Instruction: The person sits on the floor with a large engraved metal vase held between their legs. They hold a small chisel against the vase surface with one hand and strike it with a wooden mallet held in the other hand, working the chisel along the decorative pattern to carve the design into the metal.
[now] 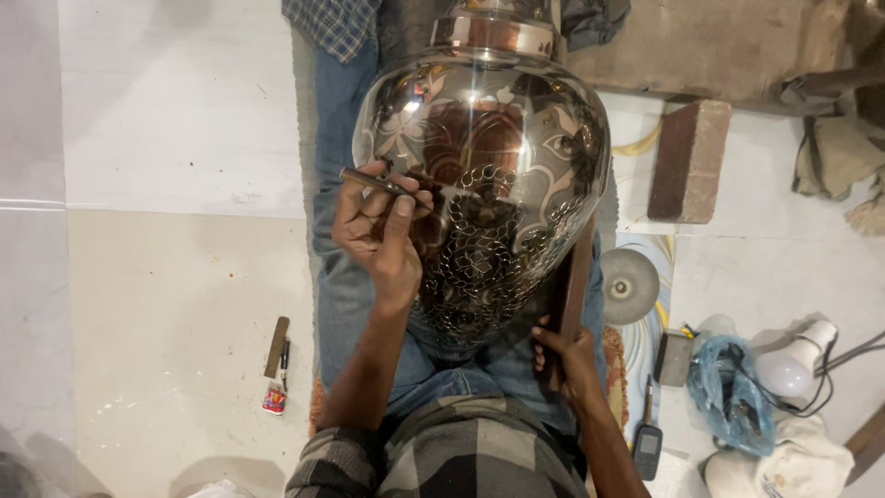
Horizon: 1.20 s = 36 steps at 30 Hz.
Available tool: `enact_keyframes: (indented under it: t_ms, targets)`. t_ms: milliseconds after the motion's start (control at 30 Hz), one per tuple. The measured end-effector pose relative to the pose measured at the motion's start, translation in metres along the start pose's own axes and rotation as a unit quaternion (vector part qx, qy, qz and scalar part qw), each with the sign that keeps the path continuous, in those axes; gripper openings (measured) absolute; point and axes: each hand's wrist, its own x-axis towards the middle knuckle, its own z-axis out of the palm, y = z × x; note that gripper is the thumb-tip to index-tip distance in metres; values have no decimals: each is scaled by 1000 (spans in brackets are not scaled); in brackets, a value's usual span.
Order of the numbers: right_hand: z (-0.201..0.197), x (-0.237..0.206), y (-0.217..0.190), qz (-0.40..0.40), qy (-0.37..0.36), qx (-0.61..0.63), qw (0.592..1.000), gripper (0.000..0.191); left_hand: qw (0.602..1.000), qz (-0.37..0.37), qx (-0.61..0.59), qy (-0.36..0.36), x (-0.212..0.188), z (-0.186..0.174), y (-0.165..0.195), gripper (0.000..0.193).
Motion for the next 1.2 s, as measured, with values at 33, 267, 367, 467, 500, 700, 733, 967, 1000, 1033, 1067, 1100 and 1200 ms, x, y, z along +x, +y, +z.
enact_keyframes:
  t_ms: [33, 267, 367, 467, 500, 700, 733, 967, 1000, 1033, 1067, 1100, 1200]
  targets:
    - [-5, -8, 0, 14, -8, -2, 1000, 24, 1000, 4, -14, 17, -4, 2, 7, 36]
    - [5, -29, 28, 6, -28, 17, 999, 18, 996, -85, -18, -8, 4, -28, 46, 40]
    - [8, -34, 30, 5, -18, 10, 1000, 18, 993, -115, -19, -25, 9, -28, 60, 41]
    - [16, -43, 36, -24, 14, -6, 1000, 20, 989, -126, 13, -82, 24, -23, 73, 38]
    - [21, -47, 42, -37, 29, -1, 999, 22, 983, -133, 47, -117, 34, -22, 76, 38]
    - [44, -65, 69, -194, 104, -57, 974, 30, 916, 17, 115, -384, 104, 1, 56, 41]
    - [46, -71, 74, -219, 117, -68, 966, 31, 906, -6, 111, -409, 106, 2, 58, 46]
    - [25, -63, 27, -328, 96, -218, 914, 32, 809, -13, 183, -558, 135, 43, 34, 54]
    - [27, -65, 19, -316, 106, -216, 918, 33, 794, 24, 202, -573, 138, 45, 34, 55]
    - [31, -66, 12, -302, 115, -215, 921, 35, 793, 29, 196, -576, 139, 45, 36, 55]
    - [33, -67, 4, -325, 106, -214, 915, 35, 794, 32, 192, -576, 139, 45, 37, 56]
    - [36, -67, -4, -348, 94, -213, 908, 36, 795, 35, 190, -575, 139, 44, 38, 57]
    - [41, -65, -32, -347, 86, -236, 904, 38, 775, 55, 241, -581, 139, 44, 40, 54]
